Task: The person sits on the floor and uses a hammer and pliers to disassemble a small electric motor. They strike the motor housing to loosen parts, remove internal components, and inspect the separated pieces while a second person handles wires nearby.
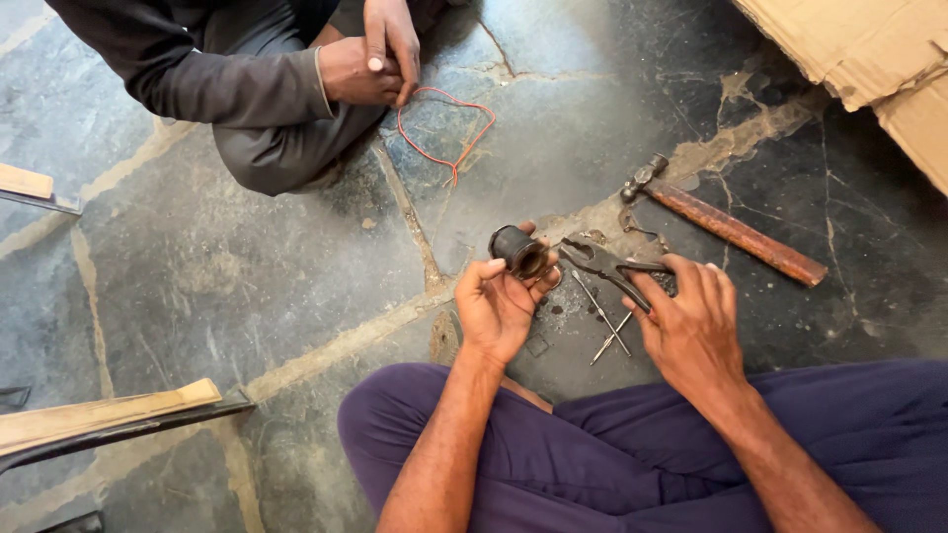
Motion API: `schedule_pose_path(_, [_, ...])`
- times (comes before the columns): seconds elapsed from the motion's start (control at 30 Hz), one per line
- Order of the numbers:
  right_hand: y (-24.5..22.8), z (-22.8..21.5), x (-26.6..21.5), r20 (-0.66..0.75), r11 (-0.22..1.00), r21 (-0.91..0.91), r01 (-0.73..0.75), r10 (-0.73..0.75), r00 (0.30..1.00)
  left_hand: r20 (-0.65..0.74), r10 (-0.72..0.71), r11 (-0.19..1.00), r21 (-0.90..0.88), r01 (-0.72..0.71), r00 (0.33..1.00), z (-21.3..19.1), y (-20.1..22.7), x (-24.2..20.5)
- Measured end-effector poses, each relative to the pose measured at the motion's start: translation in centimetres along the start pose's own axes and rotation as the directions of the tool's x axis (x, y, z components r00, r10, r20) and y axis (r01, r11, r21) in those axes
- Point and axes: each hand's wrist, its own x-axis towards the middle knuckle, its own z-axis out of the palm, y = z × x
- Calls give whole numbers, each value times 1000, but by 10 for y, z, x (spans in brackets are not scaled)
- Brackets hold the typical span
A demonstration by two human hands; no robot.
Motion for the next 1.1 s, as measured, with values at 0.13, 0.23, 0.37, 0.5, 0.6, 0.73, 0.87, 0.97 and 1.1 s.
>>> schedule_pose_path(0.13, [-4,-9,1,-26,996,-79,29,-32,999,85,-4,994,-109,14,996,4,1,-5])
schedule_pose_path(0.23, [-10,-16,1,-57,991,-116,66,-73,996,70,-6,983,-181,18,998,8,2,-9])
schedule_pose_path(0.37, [-15,-21,1,-83,977,-185,108,-125,989,78,1,967,-255,19,997,15,2,-9])
schedule_pose_path(0.5, [-19,-20,-2,-134,959,-234,161,-196,971,106,33,970,-244,-7,994,20,3,-11])
schedule_pose_path(0.6, [-23,-18,-4,-144,950,-253,181,-222,964,95,40,974,-227,-17,995,24,3,-11])
schedule_pose_path(0.73, [-26,-16,-6,-133,943,-279,181,-224,965,88,44,975,-222,-24,995,28,2,-11])
schedule_pose_path(0.87, [-24,-15,-8,-129,939,-299,169,-215,968,84,46,975,-220,-26,995,27,1,-10])
schedule_pose_path(0.97, [-22,-11,-11,-136,945,-281,170,-215,967,34,46,980,-196,-39,998,23,0,-9])
schedule_pose_path(1.1, [-18,-7,-15,-114,939,-289,185,-226,967,2,113,983,-143,-111,994,17,-4,-7])
